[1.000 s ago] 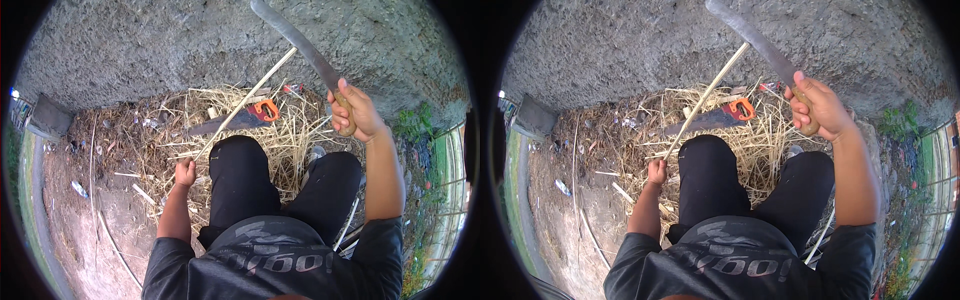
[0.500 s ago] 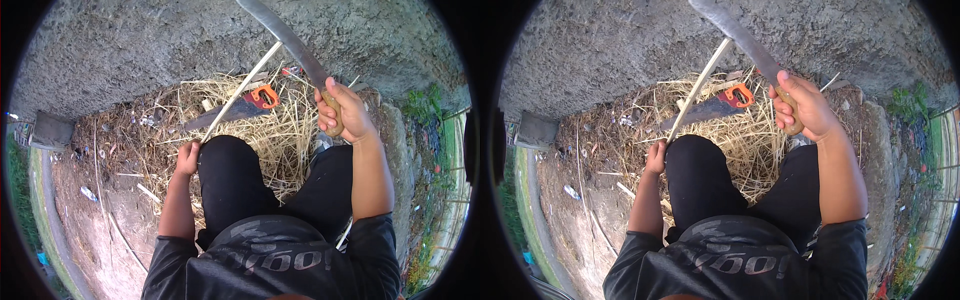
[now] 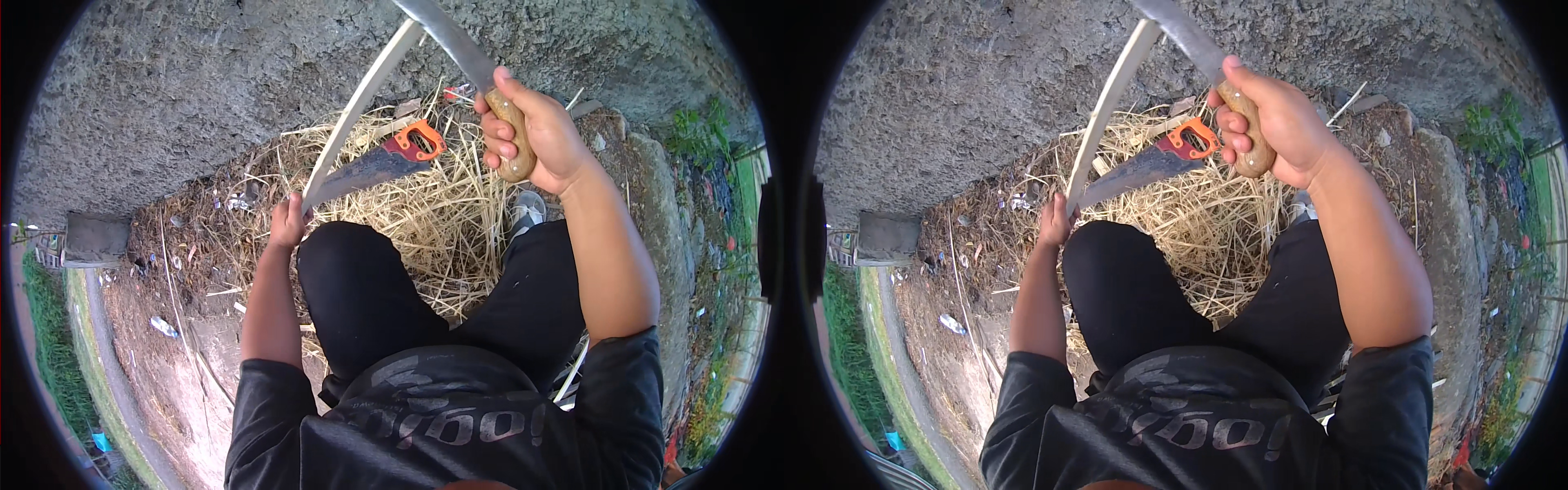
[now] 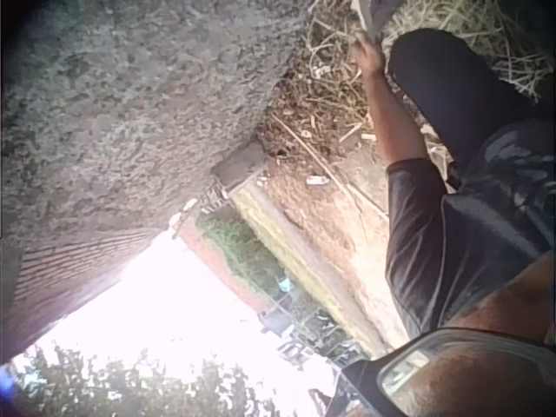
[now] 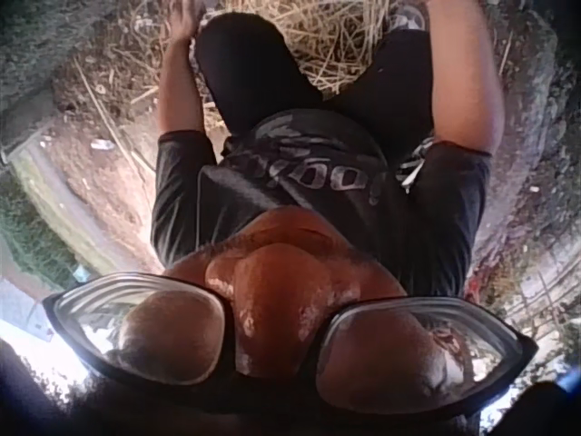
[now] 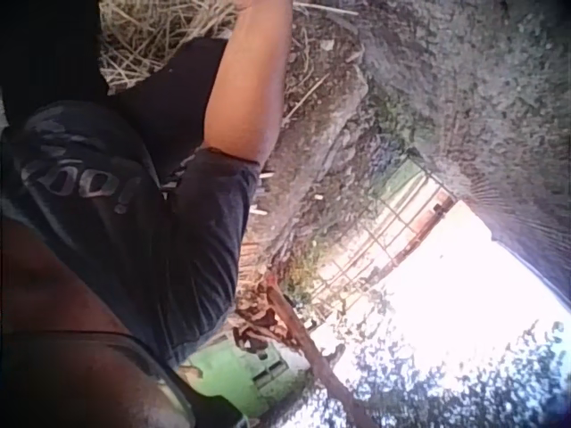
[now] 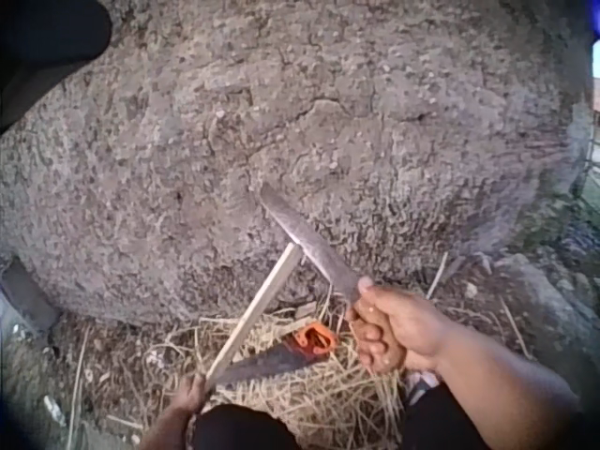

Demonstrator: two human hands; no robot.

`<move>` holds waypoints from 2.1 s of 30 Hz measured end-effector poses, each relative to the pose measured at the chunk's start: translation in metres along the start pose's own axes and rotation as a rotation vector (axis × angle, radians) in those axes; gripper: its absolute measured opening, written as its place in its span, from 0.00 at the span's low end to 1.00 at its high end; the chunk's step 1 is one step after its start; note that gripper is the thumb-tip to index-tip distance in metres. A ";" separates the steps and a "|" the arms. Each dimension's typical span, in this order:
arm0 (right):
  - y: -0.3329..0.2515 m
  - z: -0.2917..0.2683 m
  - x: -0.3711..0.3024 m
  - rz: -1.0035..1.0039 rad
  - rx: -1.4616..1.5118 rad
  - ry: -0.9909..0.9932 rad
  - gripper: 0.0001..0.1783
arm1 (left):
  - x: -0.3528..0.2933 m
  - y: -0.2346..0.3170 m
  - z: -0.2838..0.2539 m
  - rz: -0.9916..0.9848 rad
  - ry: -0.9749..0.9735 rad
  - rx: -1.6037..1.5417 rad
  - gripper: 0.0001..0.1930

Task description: Shaving or scraping a bamboo pole with a sickle.

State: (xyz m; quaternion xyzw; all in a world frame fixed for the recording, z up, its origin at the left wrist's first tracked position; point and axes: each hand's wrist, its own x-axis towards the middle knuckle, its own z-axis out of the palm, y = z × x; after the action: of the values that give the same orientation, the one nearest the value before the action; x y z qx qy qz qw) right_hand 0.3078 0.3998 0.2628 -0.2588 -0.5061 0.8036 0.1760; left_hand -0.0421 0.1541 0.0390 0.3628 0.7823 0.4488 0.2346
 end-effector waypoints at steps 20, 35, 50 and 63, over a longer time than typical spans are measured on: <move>0.008 -0.043 -0.004 -0.287 0.202 0.397 0.26 | 0.001 -0.047 0.039 0.038 -0.136 0.148 0.37; 0.035 -0.002 0.001 0.036 -0.129 0.307 0.28 | -0.009 -0.054 0.029 0.064 -0.073 0.158 0.37; 0.032 0.005 0.004 0.111 -0.114 0.316 0.26 | -0.012 -0.042 0.032 0.085 -0.041 0.198 0.38; 0.036 -0.031 0.007 -0.051 -0.303 0.191 0.20 | -0.014 -0.036 0.034 0.037 -0.017 0.210 0.37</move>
State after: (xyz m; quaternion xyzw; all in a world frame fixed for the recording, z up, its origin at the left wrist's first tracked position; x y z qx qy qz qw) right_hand 0.3196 0.4112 0.2178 -0.3445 -0.6087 0.6854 0.2025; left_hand -0.0228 0.1496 -0.0089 0.4038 0.8160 0.3656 0.1937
